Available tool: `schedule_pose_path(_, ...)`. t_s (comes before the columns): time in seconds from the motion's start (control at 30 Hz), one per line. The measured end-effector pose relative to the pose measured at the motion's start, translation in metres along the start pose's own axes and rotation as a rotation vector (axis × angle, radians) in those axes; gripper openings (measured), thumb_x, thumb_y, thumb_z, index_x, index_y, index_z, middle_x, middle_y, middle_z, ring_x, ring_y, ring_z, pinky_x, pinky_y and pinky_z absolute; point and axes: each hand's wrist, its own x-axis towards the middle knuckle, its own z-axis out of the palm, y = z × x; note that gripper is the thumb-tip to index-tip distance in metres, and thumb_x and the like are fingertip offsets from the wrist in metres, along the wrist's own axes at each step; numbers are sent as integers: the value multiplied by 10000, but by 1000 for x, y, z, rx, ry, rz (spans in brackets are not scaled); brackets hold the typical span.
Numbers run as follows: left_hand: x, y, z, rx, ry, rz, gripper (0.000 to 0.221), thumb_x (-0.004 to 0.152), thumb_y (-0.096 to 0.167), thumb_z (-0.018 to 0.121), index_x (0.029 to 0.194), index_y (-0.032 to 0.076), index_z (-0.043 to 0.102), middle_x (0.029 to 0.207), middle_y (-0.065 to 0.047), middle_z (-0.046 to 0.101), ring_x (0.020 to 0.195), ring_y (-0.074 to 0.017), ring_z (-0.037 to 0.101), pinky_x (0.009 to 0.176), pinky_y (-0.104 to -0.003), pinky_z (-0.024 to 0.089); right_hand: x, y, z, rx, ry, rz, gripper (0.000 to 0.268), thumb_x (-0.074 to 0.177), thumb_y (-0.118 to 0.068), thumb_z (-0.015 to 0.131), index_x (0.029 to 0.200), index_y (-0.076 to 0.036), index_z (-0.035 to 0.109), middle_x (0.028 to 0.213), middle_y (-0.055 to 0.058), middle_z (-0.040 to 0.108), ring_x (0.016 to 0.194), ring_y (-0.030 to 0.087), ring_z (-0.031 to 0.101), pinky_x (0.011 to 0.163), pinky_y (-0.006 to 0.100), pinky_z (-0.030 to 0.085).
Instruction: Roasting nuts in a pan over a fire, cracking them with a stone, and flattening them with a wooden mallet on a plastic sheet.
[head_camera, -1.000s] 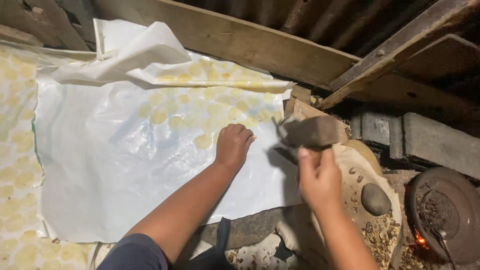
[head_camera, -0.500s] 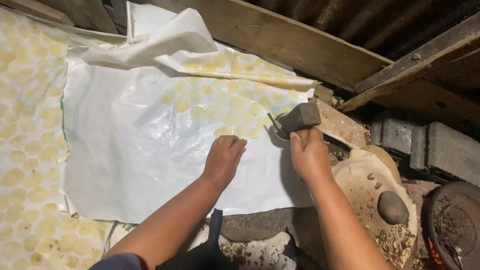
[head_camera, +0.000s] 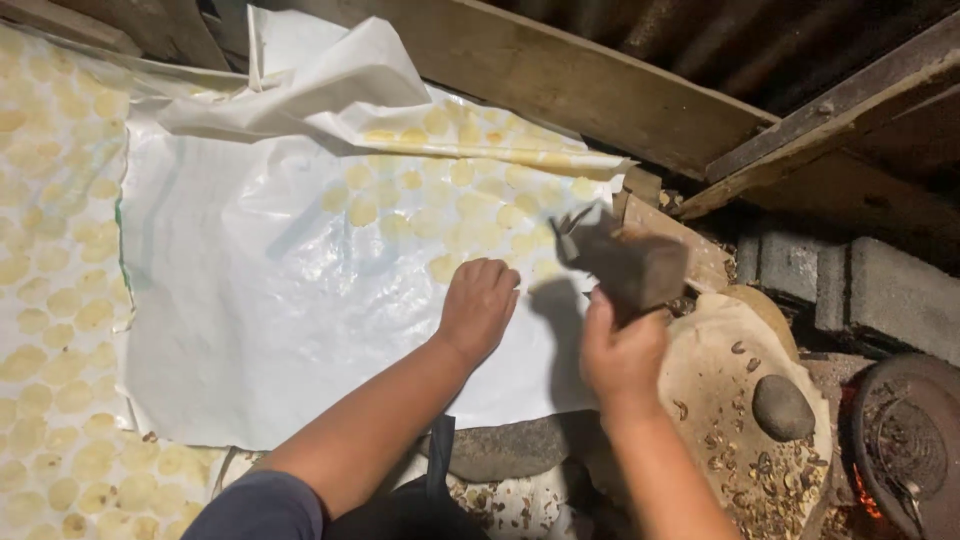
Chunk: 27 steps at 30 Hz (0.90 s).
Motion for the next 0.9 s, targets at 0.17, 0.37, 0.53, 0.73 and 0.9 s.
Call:
schedule_pose_path(0.17, -29, -18, -19, 34, 61, -44, 77, 1001, 191, 612, 1063, 146, 601, 976, -54, 587, 1004, -281, 633, 856, -400, 510, -4, 19, 27, -263, -538, 288, 494, 971, -411, 562, 1207, 17, 490, 967, 347, 708, 981, 514, 701, 832, 635, 548)
schedule_pose_path(0.37, -46, -21, -32, -29, -42, -125, 128, 1020, 197, 611, 1141, 158, 619, 1020, -47, 596, 1051, -262, 626, 872, -377, 511, 8, 8, 10, -242, -540, 263, 450, 1000, -463, 569, 1064, -17, 569, 875, 302, 700, 905, 507, 709, 722, 600, 554)
schedule_pose_path(0.53, -38, -24, -19, -107, 7, -138, 84, 979, 178, 673, 1040, 130, 641, 977, -51, 603, 997, -273, 641, 857, -369, 525, -5, 20, 35, -327, -624, 263, 490, 969, -503, 549, 1149, -48, 516, 977, 306, 714, 1026, 507, 691, 870, 607, 544)
schedule_pose_path(0.73, -15, -15, 0, -99, 7, -51, 355, 881, 255, 763, 1164, 153, 574, 879, -69, 626, 910, -291, 656, 853, -424, 531, 20, -38, -27, -138, -229, 143, 406, 943, -467, 697, 993, -80, 586, 789, 259, 692, 914, 493, 688, 750, 611, 510)
schedule_pose_path(0.9, -29, -26, -14, -4, 25, -67, 380, 929, 208, 692, 1248, 95, 520, 937, -92, 613, 947, -303, 632, 840, -415, 513, -19, -18, 19, 36, -202, -24, 258, 960, -201, 621, 1035, 41, 567, 780, 213, 654, 701, 357, 639, 610, 462, 512)
